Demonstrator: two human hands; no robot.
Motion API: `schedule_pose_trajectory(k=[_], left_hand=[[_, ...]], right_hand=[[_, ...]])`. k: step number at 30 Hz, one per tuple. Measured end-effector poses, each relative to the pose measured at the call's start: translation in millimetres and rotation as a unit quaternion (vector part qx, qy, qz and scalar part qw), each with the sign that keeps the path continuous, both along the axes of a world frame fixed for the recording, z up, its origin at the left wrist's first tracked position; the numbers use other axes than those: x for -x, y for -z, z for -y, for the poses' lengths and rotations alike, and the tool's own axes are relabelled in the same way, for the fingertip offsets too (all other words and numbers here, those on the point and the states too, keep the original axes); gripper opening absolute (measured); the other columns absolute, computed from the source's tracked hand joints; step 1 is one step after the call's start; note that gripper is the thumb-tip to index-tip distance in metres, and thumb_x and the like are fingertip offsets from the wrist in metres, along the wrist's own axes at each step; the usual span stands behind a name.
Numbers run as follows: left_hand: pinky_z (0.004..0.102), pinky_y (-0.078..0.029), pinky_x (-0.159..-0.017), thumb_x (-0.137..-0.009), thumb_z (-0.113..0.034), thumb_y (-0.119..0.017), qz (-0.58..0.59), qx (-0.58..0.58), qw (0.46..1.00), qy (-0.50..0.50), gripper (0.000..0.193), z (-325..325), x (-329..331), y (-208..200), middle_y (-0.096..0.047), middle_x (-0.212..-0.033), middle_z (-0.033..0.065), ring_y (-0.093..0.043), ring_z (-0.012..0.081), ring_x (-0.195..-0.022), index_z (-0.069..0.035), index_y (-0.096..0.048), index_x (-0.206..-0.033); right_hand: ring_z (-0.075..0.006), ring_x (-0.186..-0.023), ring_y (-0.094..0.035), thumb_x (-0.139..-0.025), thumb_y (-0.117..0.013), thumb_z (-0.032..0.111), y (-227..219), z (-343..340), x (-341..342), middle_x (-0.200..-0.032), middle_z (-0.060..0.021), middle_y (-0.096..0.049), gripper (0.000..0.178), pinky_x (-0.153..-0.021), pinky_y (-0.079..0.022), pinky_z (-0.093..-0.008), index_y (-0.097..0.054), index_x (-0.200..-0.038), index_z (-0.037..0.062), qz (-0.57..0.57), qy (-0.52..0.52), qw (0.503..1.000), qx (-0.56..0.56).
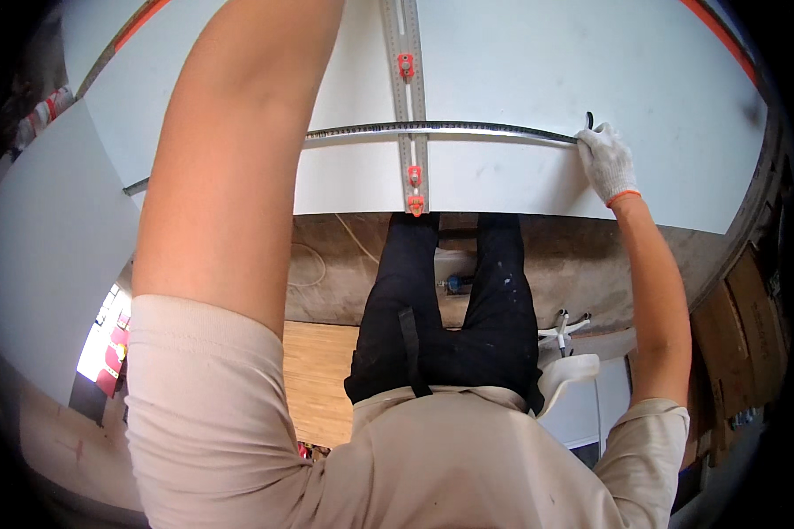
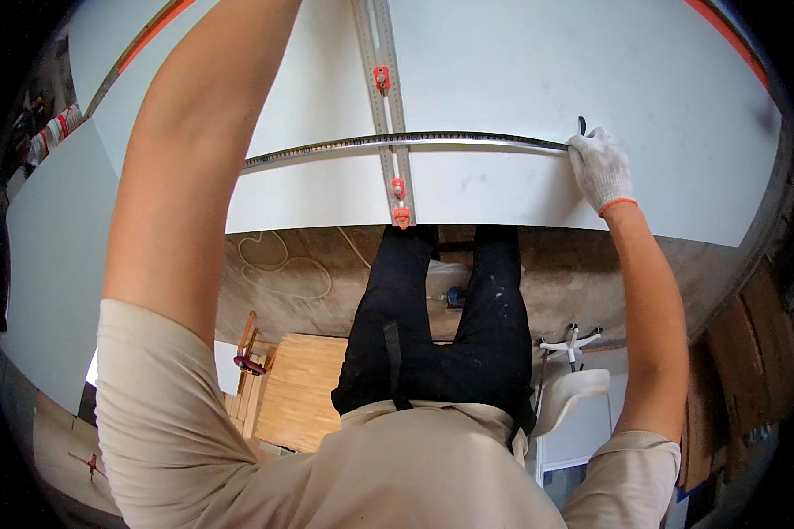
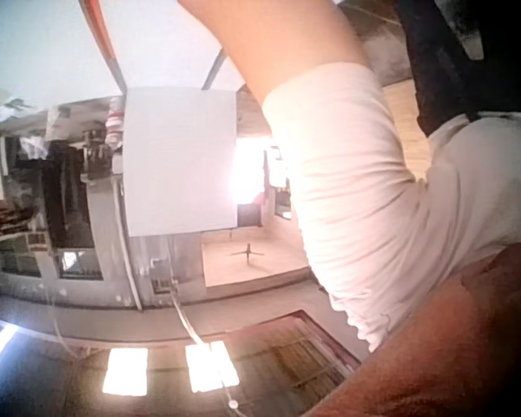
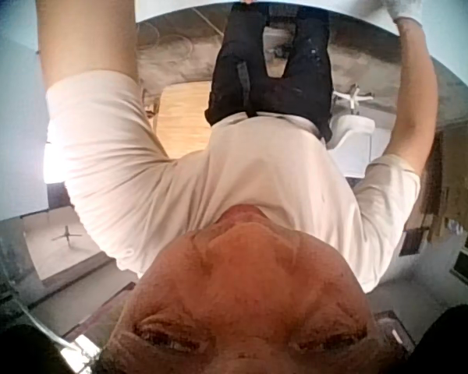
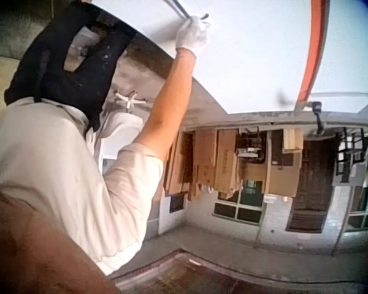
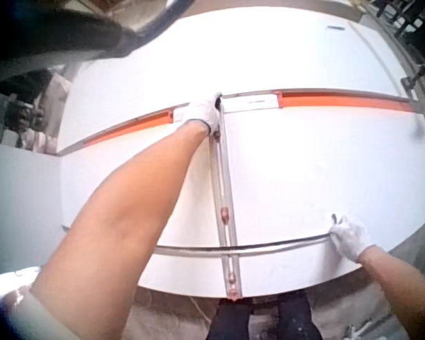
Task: The person uses a drill to fasten a white panel to a wooden frame. They then use a T-square to align the panel and retrieve a tape measure from a toolbox. Finally, they measure the panel's dimensions using the tape measure.
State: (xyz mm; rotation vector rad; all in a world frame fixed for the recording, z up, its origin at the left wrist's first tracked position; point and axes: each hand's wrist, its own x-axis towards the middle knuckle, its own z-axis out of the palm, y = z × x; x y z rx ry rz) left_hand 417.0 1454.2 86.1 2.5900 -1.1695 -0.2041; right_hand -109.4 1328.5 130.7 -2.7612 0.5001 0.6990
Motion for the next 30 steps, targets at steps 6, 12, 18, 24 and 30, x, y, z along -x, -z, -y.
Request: schedule_pose_trajectory(k=[6,12,18,24,30], left_hand=[[0.0474,-0.059,-0.090,-0.095,-0.006,-0.053,0.004,-0.028,0.999,0.019,0.039,7.7,15.8,-21.2,-0.071,-0.121,0.0235,-0.074,0.0399,-0.102,-0.012,-0.071,-0.130],[0.0481,-0.060,-0.087,-0.097,-0.009,-0.054,-0.081,0.001,0.997,-0.020,0.036,13.6,9.1,2.0,-0.070,-0.114,0.0246,-0.073,0.0416,-0.097,-0.012,-0.071,-0.128],[0.0473,-0.062,-0.076,-0.098,-0.006,-0.054,-0.262,0.040,0.961,-0.084,0.034,26.4,35.4,-23.2,-0.069,-0.109,0.0239,-0.074,0.0395,-0.081,-0.010,-0.072,-0.127],[0.0437,-0.063,-0.065,-0.098,-0.003,-0.052,0.055,0.084,0.993,0.059,0.036,-6.7,-5.7,26.9,-0.067,-0.109,0.0226,-0.073,0.0333,-0.066,-0.011,-0.071,-0.127],[0.0425,-0.063,-0.063,-0.096,0.001,-0.053,-0.147,0.052,0.987,-0.045,0.036,12.8,36.8,-21.7,-0.063,-0.114,0.0225,-0.072,0.0339,-0.071,-0.010,-0.072,-0.125]], right_hand=[[-0.0370,-0.097,-0.065,-0.099,-0.064,0.020,1.4,14.9,15.0,-0.100,-0.0171,-0.066,0.013,-0.085,-0.056,-0.0463,-0.074,-0.104,0.0119,-0.012,-0.008,1.000,0.010],[-0.0370,-0.097,-0.065,-0.100,-0.064,0.020,3.0,23.1,24.0,-0.100,-0.0174,-0.067,0.014,-0.086,-0.055,-0.0463,-0.074,-0.103,0.0114,-0.003,-0.003,1.000,0.007],[-0.0377,-0.097,-0.065,-0.100,-0.065,0.021,4.2,24.5,36.2,-0.101,-0.0175,-0.067,0.014,-0.086,-0.055,-0.0470,-0.074,-0.105,0.0119,-0.007,0.026,1.000,-0.006],[-0.0379,-0.097,-0.065,-0.100,-0.063,0.021,5.8,33.6,28.3,-0.102,-0.0178,-0.066,0.015,-0.087,-0.055,-0.0475,-0.073,-0.106,0.0120,0.004,-0.002,1.000,-0.003],[-0.0381,-0.096,-0.065,-0.100,-0.063,0.020,2.8,35.8,37.8,-0.101,-0.0189,-0.066,0.014,-0.088,-0.054,-0.0473,-0.073,-0.105,0.0111,-0.008,0.009,1.000,-0.009]])
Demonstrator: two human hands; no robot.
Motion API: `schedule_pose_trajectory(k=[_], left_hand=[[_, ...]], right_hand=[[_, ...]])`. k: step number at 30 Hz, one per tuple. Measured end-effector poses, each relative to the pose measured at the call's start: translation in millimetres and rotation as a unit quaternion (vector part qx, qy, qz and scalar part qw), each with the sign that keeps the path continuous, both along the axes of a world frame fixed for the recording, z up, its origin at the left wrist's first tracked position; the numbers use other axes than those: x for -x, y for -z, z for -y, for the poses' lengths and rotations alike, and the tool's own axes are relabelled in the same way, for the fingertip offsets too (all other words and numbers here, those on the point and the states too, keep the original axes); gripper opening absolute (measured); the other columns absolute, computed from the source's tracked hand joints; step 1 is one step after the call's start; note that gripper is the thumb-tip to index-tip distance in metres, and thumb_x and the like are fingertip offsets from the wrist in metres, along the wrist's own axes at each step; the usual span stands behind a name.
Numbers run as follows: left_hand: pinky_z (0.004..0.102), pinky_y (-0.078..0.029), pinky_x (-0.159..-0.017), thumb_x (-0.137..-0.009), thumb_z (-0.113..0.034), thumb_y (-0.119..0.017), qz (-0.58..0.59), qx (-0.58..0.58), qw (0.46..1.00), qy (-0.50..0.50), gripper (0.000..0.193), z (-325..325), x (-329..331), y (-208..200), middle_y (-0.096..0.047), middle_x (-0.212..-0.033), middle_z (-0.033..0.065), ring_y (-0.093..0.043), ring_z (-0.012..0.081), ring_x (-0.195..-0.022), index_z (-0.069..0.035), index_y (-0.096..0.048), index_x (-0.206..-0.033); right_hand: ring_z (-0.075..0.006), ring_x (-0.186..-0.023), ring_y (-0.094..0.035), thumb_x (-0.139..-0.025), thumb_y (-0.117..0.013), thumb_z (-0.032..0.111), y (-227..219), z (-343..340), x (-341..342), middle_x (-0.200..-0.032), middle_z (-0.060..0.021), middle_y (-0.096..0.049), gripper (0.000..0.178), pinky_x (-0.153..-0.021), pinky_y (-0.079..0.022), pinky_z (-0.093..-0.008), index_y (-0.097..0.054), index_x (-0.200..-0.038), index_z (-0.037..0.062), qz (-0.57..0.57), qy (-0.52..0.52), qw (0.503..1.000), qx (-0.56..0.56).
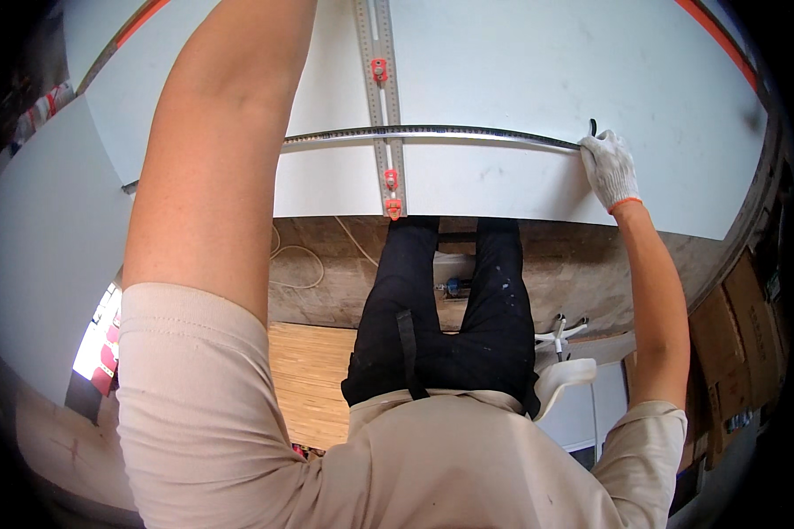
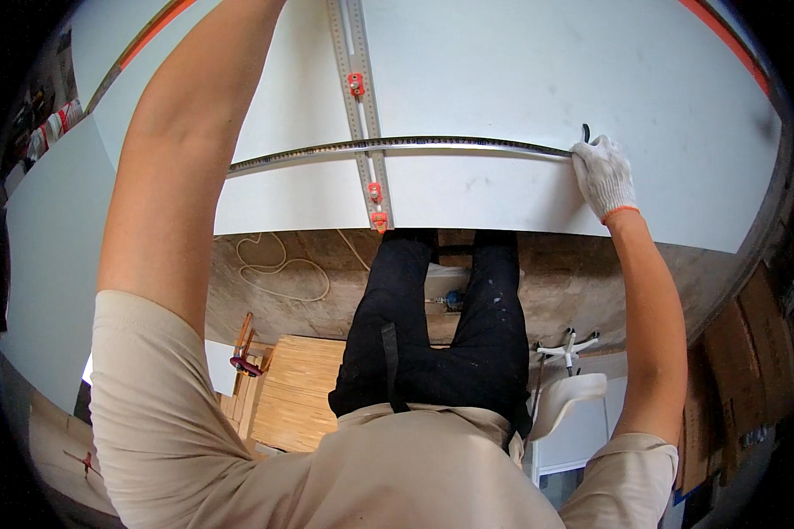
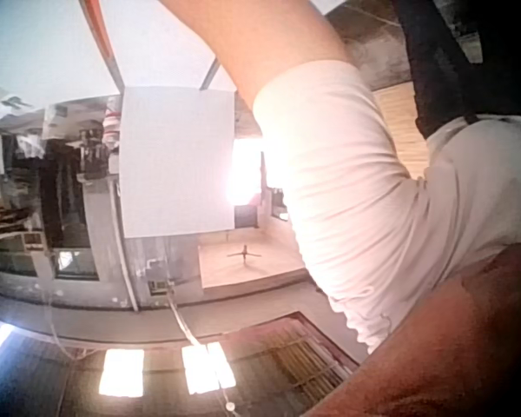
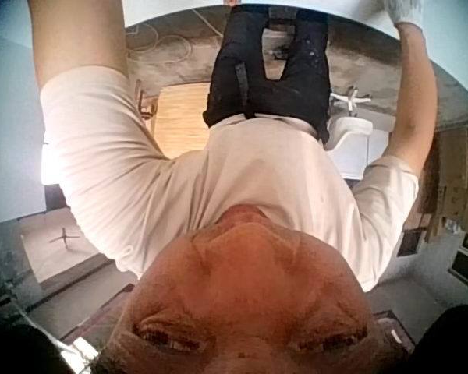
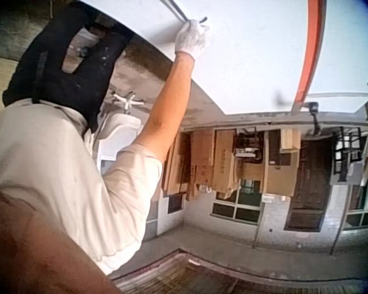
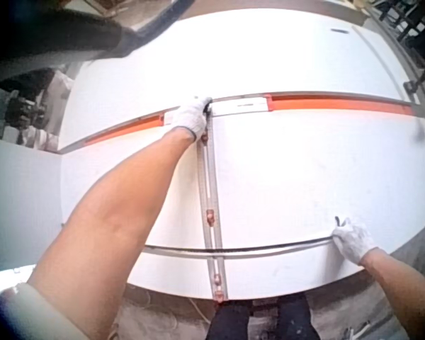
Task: The person uses a drill to fasten a white panel to a wooden frame. They then use a T-square to align the panel and retrieve a tape measure from a toolbox. Finally, they measure the panel's dimensions using the tape measure.
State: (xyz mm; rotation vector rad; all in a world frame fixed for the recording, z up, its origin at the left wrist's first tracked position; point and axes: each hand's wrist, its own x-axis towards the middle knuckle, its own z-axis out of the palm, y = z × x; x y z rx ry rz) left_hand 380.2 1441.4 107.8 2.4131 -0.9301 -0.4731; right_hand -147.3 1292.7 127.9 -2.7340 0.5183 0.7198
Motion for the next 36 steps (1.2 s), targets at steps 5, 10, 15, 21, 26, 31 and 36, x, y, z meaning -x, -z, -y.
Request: schedule_pose_trajectory(k=[5,10,15,21,26,31,36], left_hand=[[0.0452,-0.063,-0.078,-0.096,-0.002,-0.056,0.108,-0.011,0.994,0.020,0.035,-11.9,-12.6,19.5,-0.063,-0.116,0.0231,-0.072,0.0390,-0.090,-0.012,-0.072,-0.126],[0.0474,-0.060,-0.088,-0.095,-0.005,-0.058,0.115,-0.015,0.993,0.016,0.034,-10.6,-17.6,26.4,-0.064,-0.118,0.0238,-0.070,0.0411,-0.104,-0.014,-0.072,-0.124],[0.0484,-0.059,-0.090,-0.097,-0.008,-0.056,-0.025,-0.047,0.999,0.009,0.036,8.7,-5.7,-4.7,-0.066,-0.126,0.0234,-0.070,0.0398,-0.106,-0.016,-0.069,-0.130],[0.0441,-0.054,-0.101,-0.100,-0.008,-0.054,0.067,-0.003,0.995,0.070,0.057,-61.1,-85.8,82.7,-0.066,-0.136,0.0211,-0.068,0.0344,-0.116,-0.018,-0.051,-0.156],[0.0456,-0.050,-0.112,-0.098,-0.012,-0.064,0.172,-0.035,0.983,0.052,0.071,-104.3,47.0,23.5,-0.050,-0.159,0.0197,-0.058,0.0399,-0.137,-0.018,-0.039,-0.163],[0.0443,-0.044,-0.118,-0.101,-0.008,-0.062,0.004,0.061,0.998,-0.012,0.053,-229.6,243.9,-41.0,-0.060,-0.148,0.0223,-0.057,0.0350,-0.139,0.000,-0.052,-0.153],[0.0412,-0.048,-0.112,-0.096,-0.004,-0.064,-0.205,0.028,0.963,-0.171,0.046,-292.2,408.9,-172.6,-0.063,-0.137,0.0251,-0.061,0.0365,-0.131,0.001,-0.059,-0.142]], right_hand=[[-0.0389,-0.097,-0.065,-0.100,-0.063,0.020,3.8,3.3,-0.6,-0.101,-0.0195,-0.066,0.015,-0.086,-0.055,-0.0477,-0.073,-0.104,0.0104,0.009,-0.011,1.000,-0.005],[-0.0391,-0.097,-0.065,-0.100,-0.064,0.020,-1.5,3.5,-6.3,-0.101,-0.0195,-0.066,0.014,-0.085,-0.056,-0.0479,-0.073,-0.104,0.0104,0.008,-0.007,1.000,-0.002],[-0.0369,-0.091,-0.066,-0.097,-0.063,0.017,0.0,1.1,4.0,-0.095,-0.0175,-0.068,0.013,-0.084,-0.055,-0.0493,-0.073,-0.099,0.0096,-0.009,-0.012,1.000,-0.015],[-0.0351,-0.103,-0.070,-0.101,-0.055,0.021,20.7,10.9,-15.5,-0.104,-0.0206,-0.070,0.022,-0.085,-0.059,-0.0487,-0.073,-0.097,0.0088,-0.094,0.021,0.995,-0.007],[-0.0383,-0.100,-0.073,-0.102,-0.052,0.025,-18.4,6.3,-11.9,-0.113,-0.0207,-0.072,0.032,-0.091,-0.060,-0.0488,-0.073,-0.112,0.0032,-0.086,-0.002,0.996,-0.021],[-0.0370,-0.119,-0.065,-0.106,-0.049,0.032,5.2,19.4,16.0,-0.122,-0.0174,-0.072,0.032,-0.104,-0.051,-0.0527,-0.072,-0.111,0.0110,-0.195,-0.081,0.961,-0.181],[-0.0457,-0.095,-0.068,-0.105,-0.052,0.032,-50.0,22.2,49.7,-0.093,-0.0268,-0.069,0.033,-0.080,-0.053,-0.0541,-0.070,-0.094,0.0065,-0.203,-0.073,0.955,-0.205]])
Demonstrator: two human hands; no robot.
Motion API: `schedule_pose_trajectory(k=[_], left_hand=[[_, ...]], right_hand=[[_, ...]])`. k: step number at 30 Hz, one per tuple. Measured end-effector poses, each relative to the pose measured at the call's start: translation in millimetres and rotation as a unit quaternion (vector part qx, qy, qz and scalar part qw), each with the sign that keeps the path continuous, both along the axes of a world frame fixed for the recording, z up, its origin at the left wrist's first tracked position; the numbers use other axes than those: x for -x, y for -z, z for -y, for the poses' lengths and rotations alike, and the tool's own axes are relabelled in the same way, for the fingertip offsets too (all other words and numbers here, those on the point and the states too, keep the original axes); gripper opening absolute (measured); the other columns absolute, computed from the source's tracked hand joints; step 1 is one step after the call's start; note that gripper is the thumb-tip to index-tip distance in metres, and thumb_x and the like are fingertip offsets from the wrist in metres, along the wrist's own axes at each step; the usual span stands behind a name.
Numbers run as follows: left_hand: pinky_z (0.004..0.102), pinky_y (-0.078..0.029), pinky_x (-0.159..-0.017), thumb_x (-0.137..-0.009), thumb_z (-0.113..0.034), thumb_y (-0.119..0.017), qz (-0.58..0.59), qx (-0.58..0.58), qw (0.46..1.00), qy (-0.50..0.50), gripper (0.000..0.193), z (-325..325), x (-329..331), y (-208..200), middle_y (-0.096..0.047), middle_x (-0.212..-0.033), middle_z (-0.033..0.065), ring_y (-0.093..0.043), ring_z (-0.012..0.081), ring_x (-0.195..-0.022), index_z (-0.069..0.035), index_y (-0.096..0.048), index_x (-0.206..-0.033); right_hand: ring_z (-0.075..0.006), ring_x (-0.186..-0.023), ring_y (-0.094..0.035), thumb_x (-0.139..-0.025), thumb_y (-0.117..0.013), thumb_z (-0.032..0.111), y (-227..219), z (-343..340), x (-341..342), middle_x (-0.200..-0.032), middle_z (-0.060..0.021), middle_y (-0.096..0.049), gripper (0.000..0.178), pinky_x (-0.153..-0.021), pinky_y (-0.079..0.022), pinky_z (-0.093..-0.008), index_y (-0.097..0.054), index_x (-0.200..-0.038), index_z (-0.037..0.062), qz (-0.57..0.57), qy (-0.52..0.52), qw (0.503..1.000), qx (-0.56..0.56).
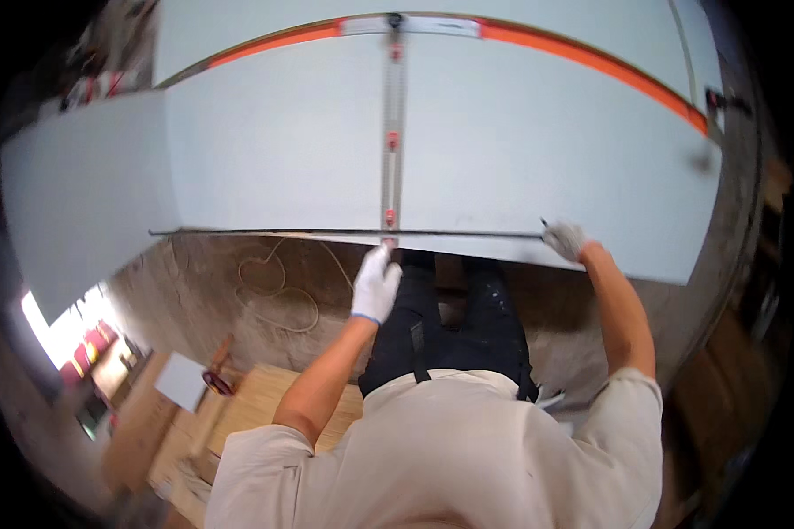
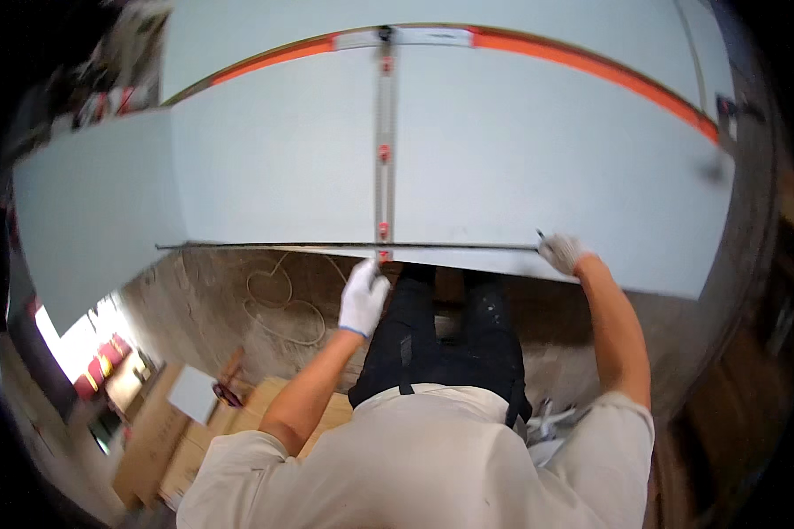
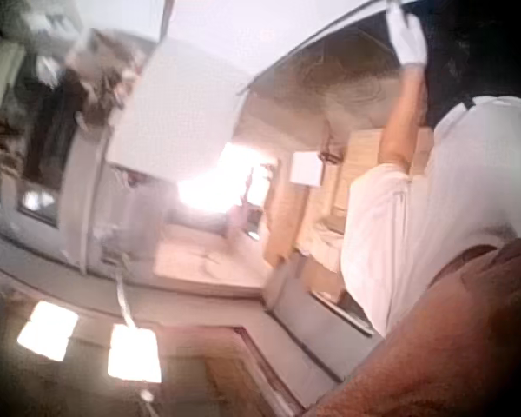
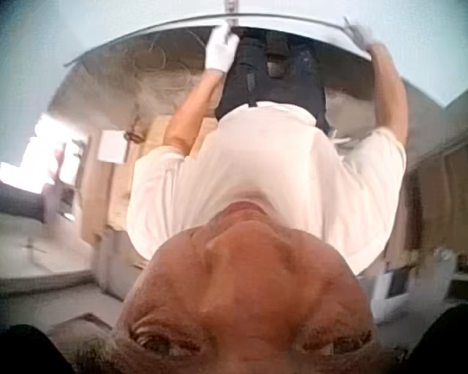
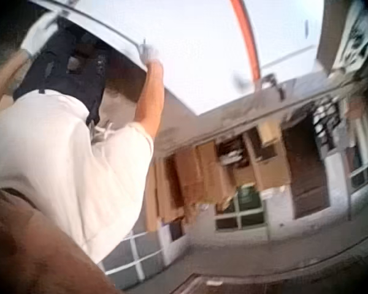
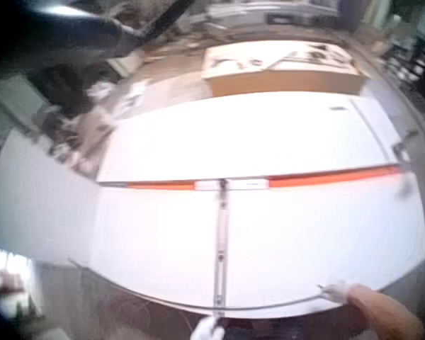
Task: The person uses a drill to fasten a white panel to a wooden frame. They then use a T-square to align the panel and retrieve a tape measure from a toolbox. Finally, they measure the panel's dimensions using the tape measure.
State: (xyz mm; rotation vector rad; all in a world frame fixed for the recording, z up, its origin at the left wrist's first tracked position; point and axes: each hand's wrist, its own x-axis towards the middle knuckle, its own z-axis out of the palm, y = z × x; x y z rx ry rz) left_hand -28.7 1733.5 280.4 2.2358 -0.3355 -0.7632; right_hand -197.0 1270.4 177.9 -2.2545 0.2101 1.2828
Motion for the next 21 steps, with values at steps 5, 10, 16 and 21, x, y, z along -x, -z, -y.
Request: schedule_pose_trajectory(k=[5,10,16,21], left_hand=[[0.0422,-0.045,-0.116,-0.097,-0.018,-0.062,-0.180,-0.057,0.982,0.011,0.050,-55.5,95.0,-59.3,-0.063,-0.140,0.0250,-0.059,0.0380,-0.133,0.002,-0.059,-0.143],[0.0395,-0.051,-0.106,-0.098,-0.022,-0.067,-0.200,0.042,0.972,-0.119,0.058,1.2,95.7,-83.0,-0.066,-0.134,0.0230,-0.065,0.0308,-0.124,0.003,-0.052,-0.149],[0.0307,-0.051,-0.081,-0.105,-0.034,-0.064,-0.296,0.253,0.875,-0.287,0.038,51.1,61.9,-101.6,-0.068,-0.100,0.0047,-0.061,0.0127,-0.088,0.001,-0.068,-0.119],[0.0357,-0.053,-0.088,-0.106,-0.037,-0.063,-0.215,0.045,0.975,-0.044,0.041,65.2,26.3,-149.3,-0.073,-0.092,0.0123,-0.069,0.0230,-0.090,0.002,-0.075,-0.108]], right_hand=[[-0.0453,-0.103,-0.068,-0.103,-0.055,0.032,-111.2,-21.5,23.7,-0.104,-0.0246,-0.072,0.031,-0.089,-0.054,-0.0518,-0.074,-0.114,0.0091,0.049,0.029,0.998,-0.038],[-0.0376,-0.107,-0.072,-0.096,-0.066,0.042,-157.6,-34.7,25.4,-0.113,-0.0234,-0.075,0.043,-0.097,-0.054,-0.0456,-0.077,-0.119,0.0071,0.009,0.100,0.993,-0.067],[-0.0410,-0.111,-0.069,-0.102,-0.055,0.038,-162.1,-83.7,35.8,-0.113,-0.0249,-0.074,0.044,-0.096,-0.051,-0.0483,-0.074,-0.119,0.0022,0.082,0.095,0.988,-0.091],[-0.0361,-0.092,-0.067,-0.103,-0.052,0.038,-195.4,-154.9,0.0,-0.092,-0.0218,-0.070,0.041,-0.086,-0.049,-0.0460,-0.068,-0.114,0.0008,0.100,0.170,0.972,-0.130]])
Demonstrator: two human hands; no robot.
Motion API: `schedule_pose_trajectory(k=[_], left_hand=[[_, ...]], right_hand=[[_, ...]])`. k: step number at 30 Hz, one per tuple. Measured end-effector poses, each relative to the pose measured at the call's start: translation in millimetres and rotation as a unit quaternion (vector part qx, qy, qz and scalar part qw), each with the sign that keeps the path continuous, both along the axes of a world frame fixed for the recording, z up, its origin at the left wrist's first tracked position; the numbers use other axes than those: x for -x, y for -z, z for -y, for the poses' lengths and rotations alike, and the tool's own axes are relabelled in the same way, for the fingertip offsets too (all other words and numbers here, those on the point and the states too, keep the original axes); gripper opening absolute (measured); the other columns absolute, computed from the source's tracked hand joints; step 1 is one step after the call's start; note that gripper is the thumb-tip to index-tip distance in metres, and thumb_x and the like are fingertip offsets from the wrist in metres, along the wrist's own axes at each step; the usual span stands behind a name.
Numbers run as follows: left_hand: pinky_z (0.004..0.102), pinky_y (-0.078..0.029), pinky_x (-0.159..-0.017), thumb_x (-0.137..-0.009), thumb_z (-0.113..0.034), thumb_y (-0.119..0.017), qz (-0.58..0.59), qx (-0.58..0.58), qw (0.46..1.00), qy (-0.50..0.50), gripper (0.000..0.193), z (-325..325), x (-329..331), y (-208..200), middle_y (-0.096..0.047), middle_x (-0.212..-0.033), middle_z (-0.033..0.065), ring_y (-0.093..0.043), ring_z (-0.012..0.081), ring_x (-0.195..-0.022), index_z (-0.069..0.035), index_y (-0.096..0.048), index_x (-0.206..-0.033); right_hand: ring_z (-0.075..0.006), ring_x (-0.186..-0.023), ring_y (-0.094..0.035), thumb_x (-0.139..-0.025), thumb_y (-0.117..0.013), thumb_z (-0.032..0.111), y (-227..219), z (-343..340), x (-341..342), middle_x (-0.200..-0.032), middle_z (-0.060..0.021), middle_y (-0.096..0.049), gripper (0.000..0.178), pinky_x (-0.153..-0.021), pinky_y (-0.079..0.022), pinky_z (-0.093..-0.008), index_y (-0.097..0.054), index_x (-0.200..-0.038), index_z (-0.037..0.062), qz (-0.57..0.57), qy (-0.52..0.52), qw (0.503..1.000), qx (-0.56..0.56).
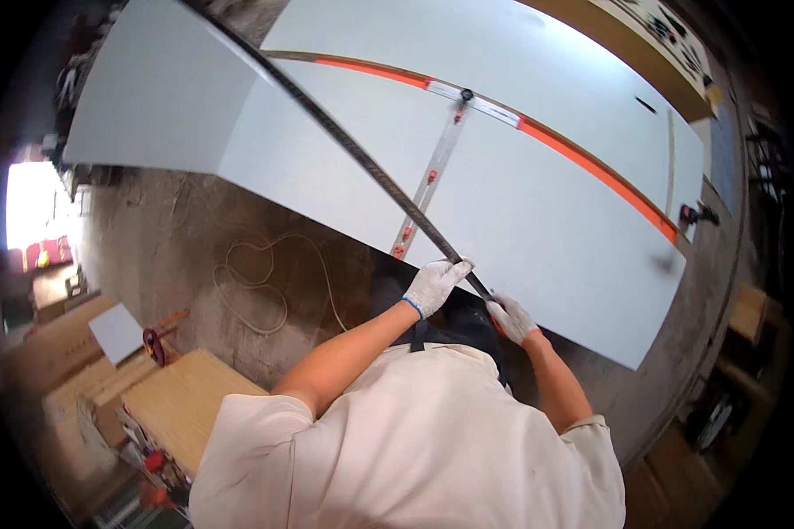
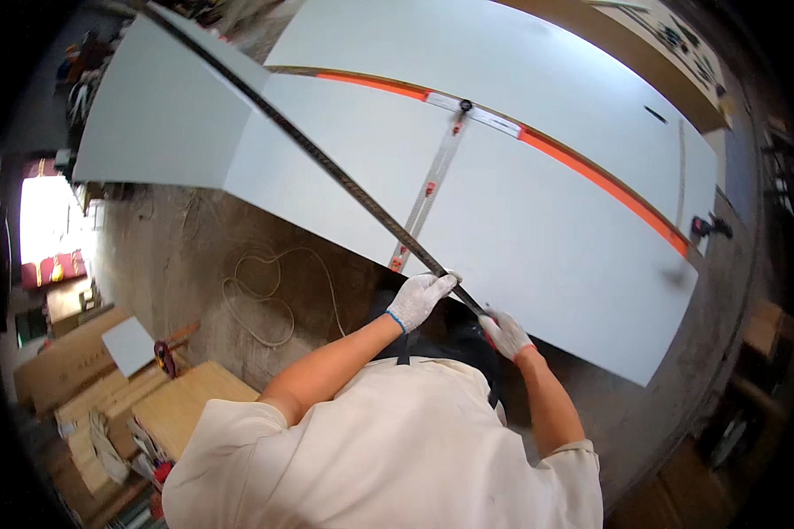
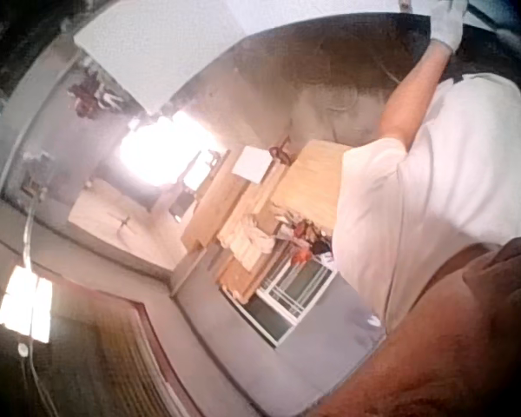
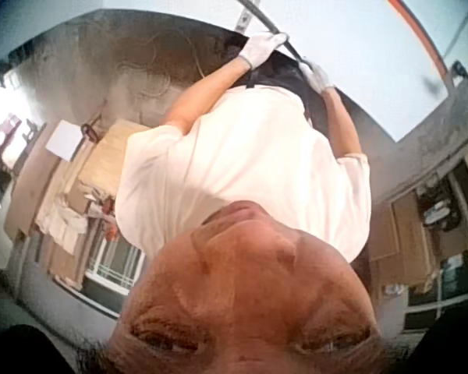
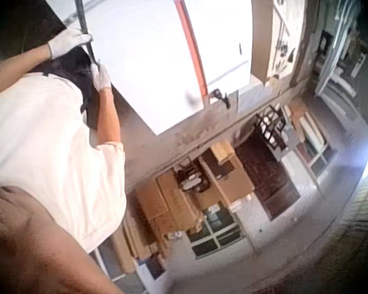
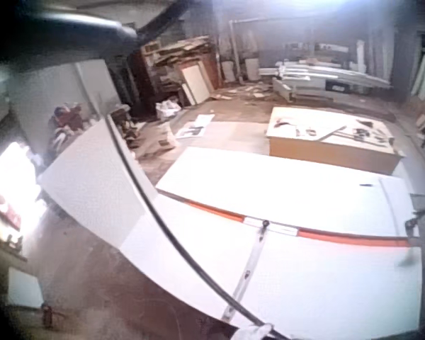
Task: The person uses a drill to fasten a white panel to a wooden frame. They then use a T-square to align the panel and retrieve a tape measure from a toolbox. Finally, they measure the panel's dimensions using the tape measure.
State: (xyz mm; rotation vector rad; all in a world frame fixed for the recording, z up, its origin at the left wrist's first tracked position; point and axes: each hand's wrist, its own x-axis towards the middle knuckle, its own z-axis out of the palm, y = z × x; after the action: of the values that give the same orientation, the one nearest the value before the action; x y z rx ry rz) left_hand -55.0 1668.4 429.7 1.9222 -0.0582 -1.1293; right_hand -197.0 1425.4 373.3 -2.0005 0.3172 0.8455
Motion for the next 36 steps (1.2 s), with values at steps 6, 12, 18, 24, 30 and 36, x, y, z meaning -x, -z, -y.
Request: schedule_pose_trajectory(k=[6,12,18,24,30,36], left_hand=[[0.0371,-0.051,-0.088,-0.107,-0.028,-0.059,0.191,0.210,0.957,0.051,0.034,-20.7,-11.3,13.0,-0.064,-0.091,0.0160,-0.064,0.0257,-0.088,0.004,-0.069,-0.106],[0.0367,-0.051,-0.078,-0.108,-0.030,-0.055,0.006,0.156,0.977,0.146,0.034,-103.5,-67.6,13.0,-0.066,-0.085,0.0125,-0.063,0.0222,-0.080,0.001,-0.070,-0.107],[0.0356,-0.050,-0.066,-0.106,-0.031,-0.057,-0.036,0.006,0.923,0.382,0.035,-144.3,-112.1,13.3,-0.062,-0.070,0.0081,-0.060,0.0178,-0.066,-0.002,-0.065,-0.089],[0.0327,-0.050,-0.065,-0.101,-0.028,-0.066,-0.132,-0.024,0.925,0.356,0.028,-127.6,-141.9,35.5,-0.066,-0.076,0.0037,-0.061,0.0143,-0.069,-0.001,-0.073,-0.103],[0.0282,-0.052,-0.069,-0.095,-0.023,-0.073,-0.138,-0.074,0.940,0.302,0.034,-137.7,-215.5,126.2,-0.073,-0.086,0.0040,-0.065,0.0125,-0.076,0.002,-0.076,-0.118],[0.0298,-0.053,-0.076,-0.098,-0.026,-0.071,0.009,-0.092,0.956,0.277,0.033,-151.8,-232.6,243.5,-0.075,-0.087,0.0042,-0.065,0.0130,-0.080,0.003,-0.079,-0.110]], right_hand=[[-0.0151,-0.092,-0.062,-0.107,-0.050,0.036,-32.5,-124.8,-56.0,-0.092,-0.0100,-0.066,0.040,-0.081,-0.050,-0.0348,-0.068,-0.115,0.0012,0.157,0.263,0.944,-0.125],[-0.0188,-0.117,-0.066,-0.102,-0.059,0.029,-87.9,-172.1,-74.0,-0.141,-0.0120,-0.062,0.058,-0.095,-0.057,-0.0323,-0.051,-0.153,0.0032,0.004,0.366,0.892,-0.265],[-0.0136,-0.100,-0.068,-0.105,-0.053,0.032,-63.4,-197.6,-87.1,-0.132,-0.0107,-0.070,0.051,-0.076,-0.057,-0.0278,-0.058,-0.144,-0.0012,0.003,0.534,0.794,-0.292],[-0.0122,-0.082,-0.068,-0.105,-0.054,0.032,-1.4,-201.3,-77.4,-0.105,-0.0076,-0.077,0.037,-0.067,-0.055,-0.0255,-0.071,-0.117,0.0014,0.000,0.679,0.674,-0.290],[-0.0140,-0.062,-0.067,-0.097,-0.067,0.030,100.1,-61.5,-29.9,-0.078,-0.0061,-0.072,0.027,-0.057,-0.051,-0.0280,-0.077,-0.090,0.0058,-0.002,0.836,0.531,-0.139],[-0.0148,-0.057,-0.066,-0.092,-0.072,0.028,203.0,49.5,1.7,-0.077,-0.0107,-0.074,0.026,-0.050,-0.052,-0.0279,-0.076,-0.093,0.0017,0.022,0.854,0.515,-0.068]])
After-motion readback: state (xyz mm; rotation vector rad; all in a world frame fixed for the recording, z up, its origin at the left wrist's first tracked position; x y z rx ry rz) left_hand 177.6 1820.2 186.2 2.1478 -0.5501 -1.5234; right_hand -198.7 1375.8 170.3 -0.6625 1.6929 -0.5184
